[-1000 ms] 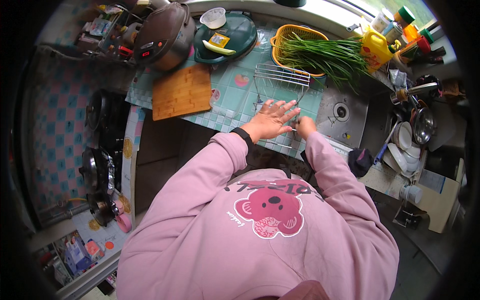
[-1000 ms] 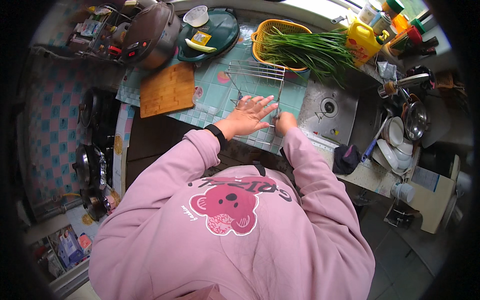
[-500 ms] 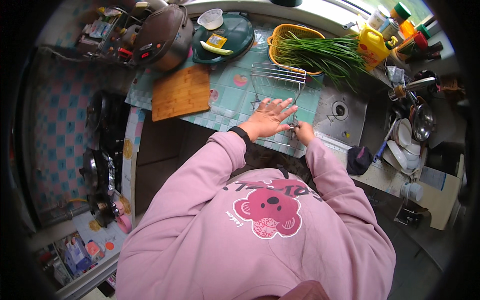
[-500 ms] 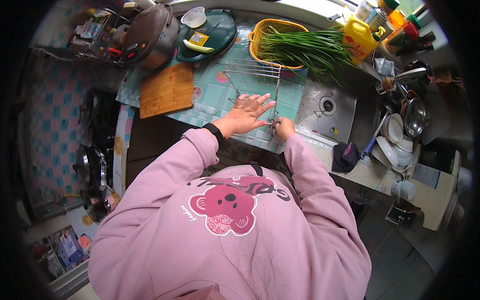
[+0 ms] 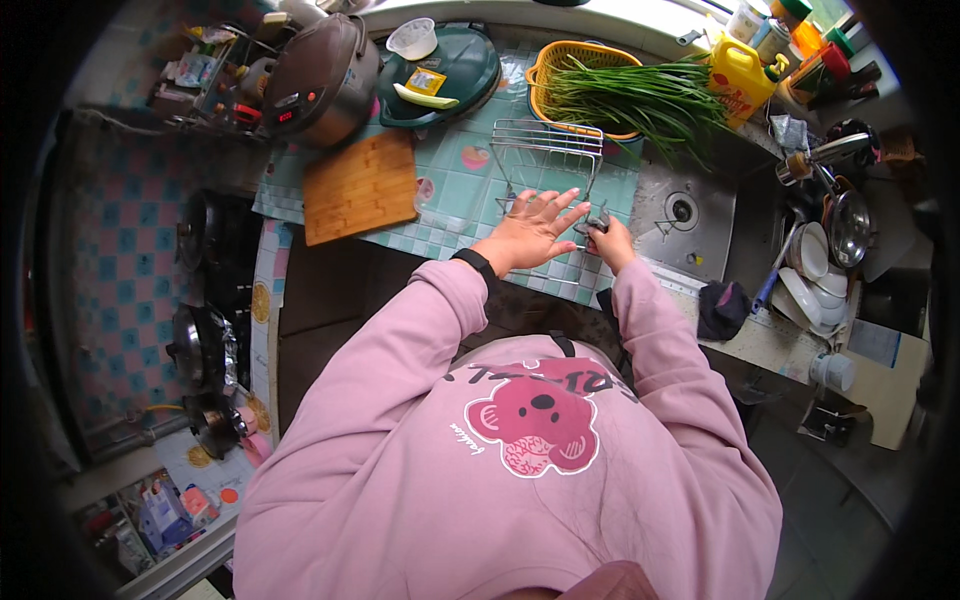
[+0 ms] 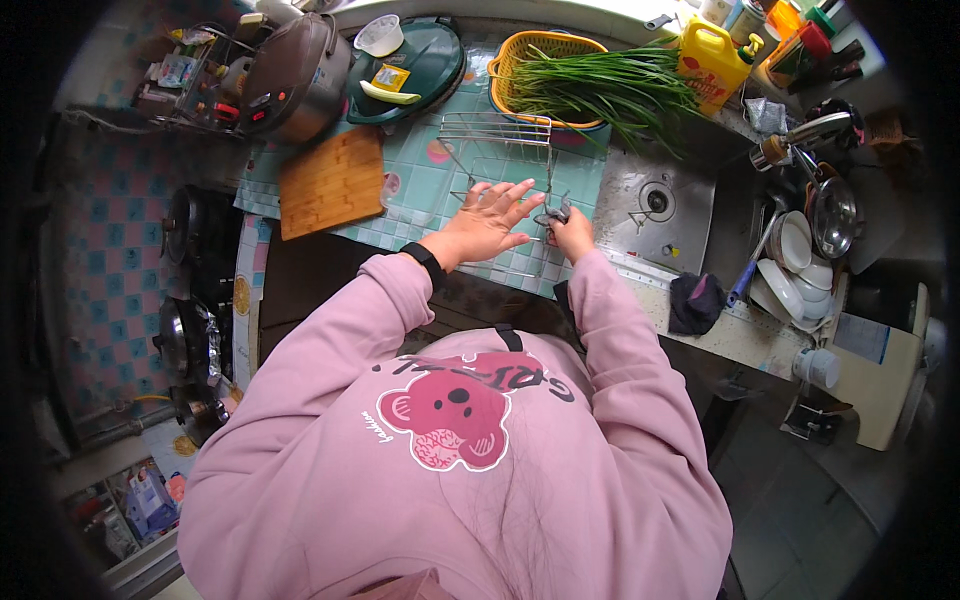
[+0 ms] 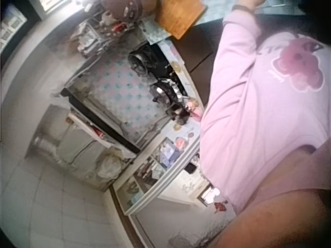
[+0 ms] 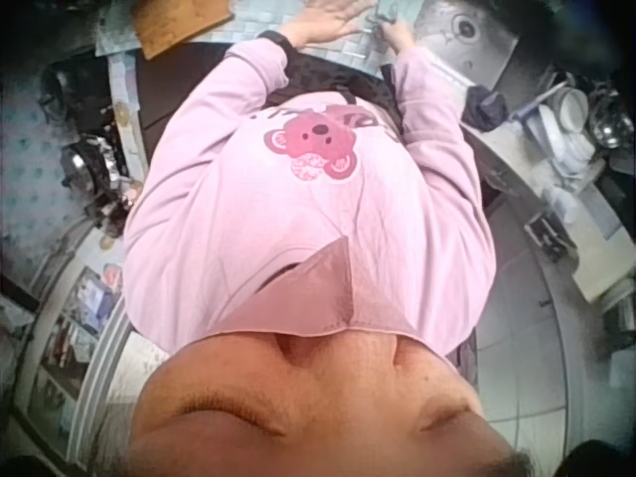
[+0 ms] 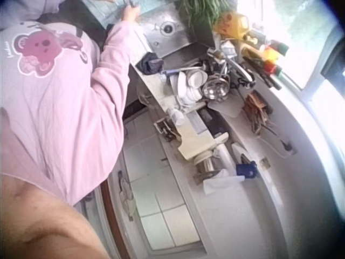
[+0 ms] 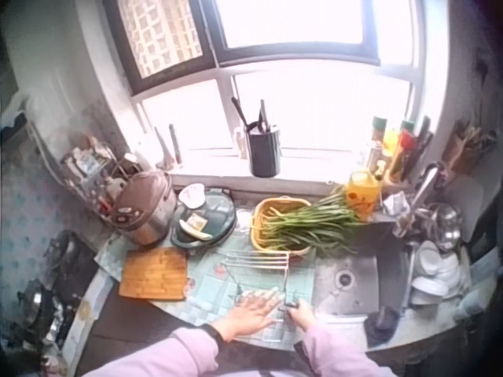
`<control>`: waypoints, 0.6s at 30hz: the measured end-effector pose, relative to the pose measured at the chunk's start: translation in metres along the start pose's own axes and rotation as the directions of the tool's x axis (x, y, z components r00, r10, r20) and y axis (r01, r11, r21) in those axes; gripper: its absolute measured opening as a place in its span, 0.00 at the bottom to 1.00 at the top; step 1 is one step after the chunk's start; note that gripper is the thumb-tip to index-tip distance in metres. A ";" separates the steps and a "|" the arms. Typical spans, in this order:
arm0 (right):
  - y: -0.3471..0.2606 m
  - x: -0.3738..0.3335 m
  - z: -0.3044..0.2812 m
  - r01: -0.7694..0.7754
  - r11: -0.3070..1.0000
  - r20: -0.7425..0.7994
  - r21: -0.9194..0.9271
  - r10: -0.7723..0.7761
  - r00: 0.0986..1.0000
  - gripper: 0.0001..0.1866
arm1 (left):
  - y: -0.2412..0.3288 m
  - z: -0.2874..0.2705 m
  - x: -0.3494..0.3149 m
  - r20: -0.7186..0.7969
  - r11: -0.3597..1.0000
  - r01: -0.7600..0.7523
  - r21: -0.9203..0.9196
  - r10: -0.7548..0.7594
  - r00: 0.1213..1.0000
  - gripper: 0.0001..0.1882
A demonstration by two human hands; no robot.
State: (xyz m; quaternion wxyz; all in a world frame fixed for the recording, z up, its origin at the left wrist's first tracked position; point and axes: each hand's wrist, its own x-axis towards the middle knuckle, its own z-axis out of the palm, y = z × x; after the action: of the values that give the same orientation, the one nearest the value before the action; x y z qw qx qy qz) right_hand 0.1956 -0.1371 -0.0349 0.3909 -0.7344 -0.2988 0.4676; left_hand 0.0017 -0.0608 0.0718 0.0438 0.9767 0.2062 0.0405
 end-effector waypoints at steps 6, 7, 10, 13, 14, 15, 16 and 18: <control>0.015 -0.015 -0.001 -0.136 0.988 0.197 0.074 0.119 0.973 0.03 | 0.000 -0.003 0.000 0.026 1.000 0.007 0.016 -0.008 1.000 0.38; 0.018 -0.018 -0.003 -0.172 0.984 0.231 0.056 0.155 0.961 0.02 | 0.000 -0.002 0.001 0.041 1.000 0.010 0.015 -0.010 0.999 0.38; 0.023 -0.016 -0.005 -0.232 0.973 0.309 -0.006 0.223 0.924 0.03 | 0.000 -0.002 0.001 0.045 1.000 0.007 0.014 -0.008 0.999 0.38; 0.019 0.005 0.004 -0.109 0.994 0.081 -0.018 0.110 0.991 0.05 | 0.001 -0.002 0.000 0.044 1.000 0.009 0.008 -0.009 0.999 0.38; 0.017 0.013 0.006 -0.078 0.997 0.001 0.017 0.078 0.997 0.07 | 0.000 -0.003 0.001 0.030 1.000 0.005 0.007 -0.006 1.000 0.38; 0.016 0.019 0.008 -0.040 0.999 -0.018 0.013 0.041 0.999 0.07 | 0.000 -0.003 0.001 0.029 1.000 0.005 0.008 -0.005 1.000 0.38; 0.016 0.022 0.009 -0.042 0.999 -0.038 0.022 0.043 0.998 0.07 | 0.000 -0.003 0.000 0.037 1.000 0.005 0.010 -0.005 0.999 0.38; 0.019 0.021 0.008 -0.079 0.995 -0.001 0.053 0.080 0.997 0.06 | 0.000 -0.004 0.000 0.031 1.000 0.002 0.016 -0.002 1.000 0.38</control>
State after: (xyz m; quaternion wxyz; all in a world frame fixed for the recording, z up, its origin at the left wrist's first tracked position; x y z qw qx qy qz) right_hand 0.1979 -0.1273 -0.0626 0.3918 -0.7357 -0.2562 0.4895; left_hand 0.0020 -0.0608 0.0755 0.0393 0.9773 0.2068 0.0235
